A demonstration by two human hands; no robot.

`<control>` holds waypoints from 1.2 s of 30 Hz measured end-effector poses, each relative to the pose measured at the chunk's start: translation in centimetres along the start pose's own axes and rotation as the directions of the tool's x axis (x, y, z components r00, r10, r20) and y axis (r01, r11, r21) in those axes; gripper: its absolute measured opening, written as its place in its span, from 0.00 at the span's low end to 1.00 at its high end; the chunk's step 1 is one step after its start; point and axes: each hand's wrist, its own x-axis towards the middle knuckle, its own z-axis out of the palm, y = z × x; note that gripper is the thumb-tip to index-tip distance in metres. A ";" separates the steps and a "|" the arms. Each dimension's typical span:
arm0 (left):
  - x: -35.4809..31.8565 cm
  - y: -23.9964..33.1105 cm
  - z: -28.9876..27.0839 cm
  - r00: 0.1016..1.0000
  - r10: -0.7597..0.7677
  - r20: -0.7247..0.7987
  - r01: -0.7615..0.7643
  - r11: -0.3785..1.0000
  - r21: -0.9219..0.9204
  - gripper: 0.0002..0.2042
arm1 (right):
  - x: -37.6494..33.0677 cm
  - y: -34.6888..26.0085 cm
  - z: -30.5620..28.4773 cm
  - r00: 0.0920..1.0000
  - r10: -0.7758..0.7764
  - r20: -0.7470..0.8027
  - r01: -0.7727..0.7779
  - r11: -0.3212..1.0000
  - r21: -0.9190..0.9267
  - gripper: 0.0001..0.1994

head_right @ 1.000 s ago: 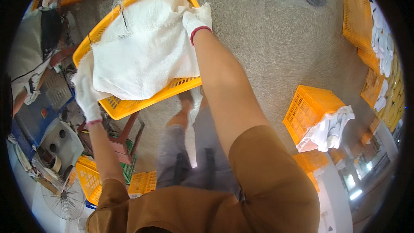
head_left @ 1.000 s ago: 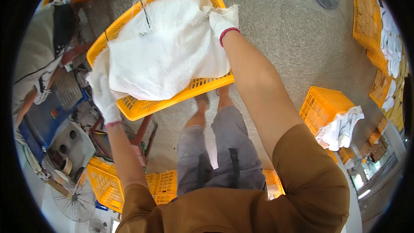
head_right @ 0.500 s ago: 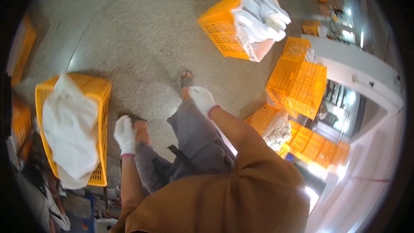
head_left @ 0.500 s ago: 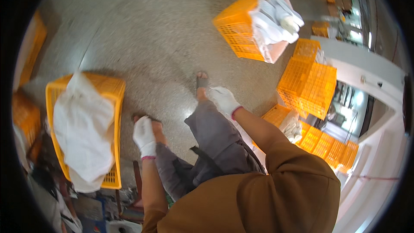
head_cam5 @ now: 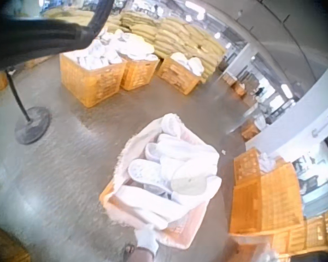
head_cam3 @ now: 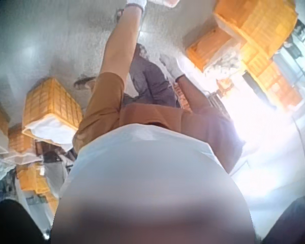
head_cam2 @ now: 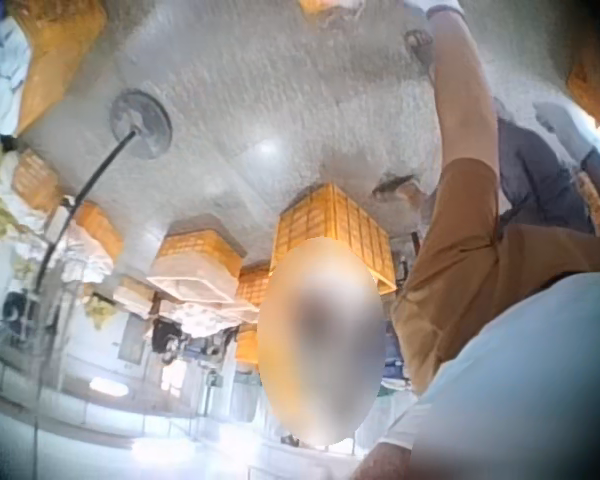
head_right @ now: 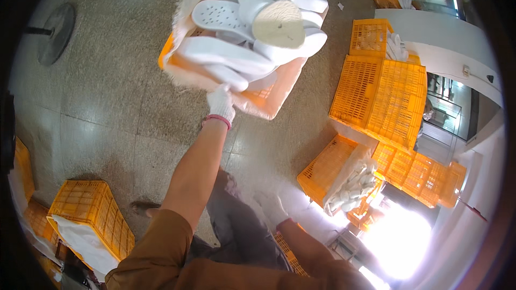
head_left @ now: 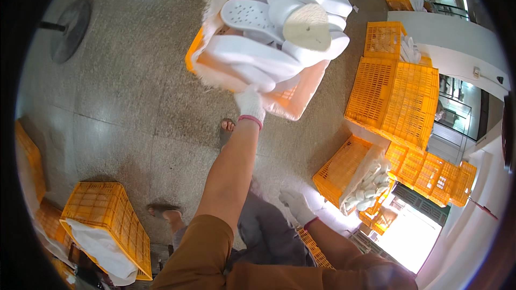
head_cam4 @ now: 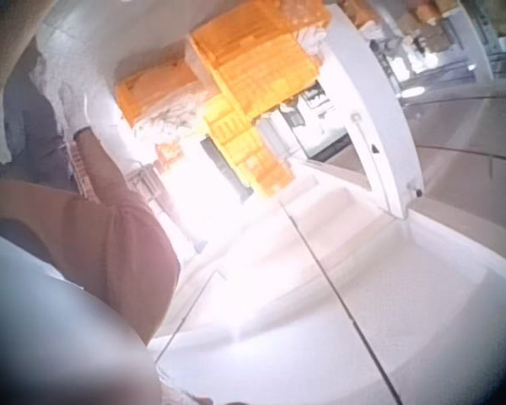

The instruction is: The person scrubs white shoe insoles with a cloth against a rotating brush machine, then places them into a yellow basket. The person repeats this process for multiple insoles and later transfers them into a larger container.

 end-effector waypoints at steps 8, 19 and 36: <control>2.4 9.8 -9.2 0.973 0.229 0.010 -0.227 0.960 0.166 0.03 | 5.5 -5.2 -6.1 0.817 -0.458 0.351 0.473 0.181 -0.862 0.15; -3.0 27.4 -36.5 0.763 0.534 -0.364 -0.278 0.780 0.561 0.18 | 25.2 -39.9 -7.2 0.669 -0.736 -0.106 0.713 0.675 -0.188 0.44; -4.8 26.6 -50.7 0.728 0.519 -0.448 -0.334 0.839 0.429 0.16 | 12.4 -43.7 14.0 0.292 -0.864 0.409 0.757 0.470 0.454 0.36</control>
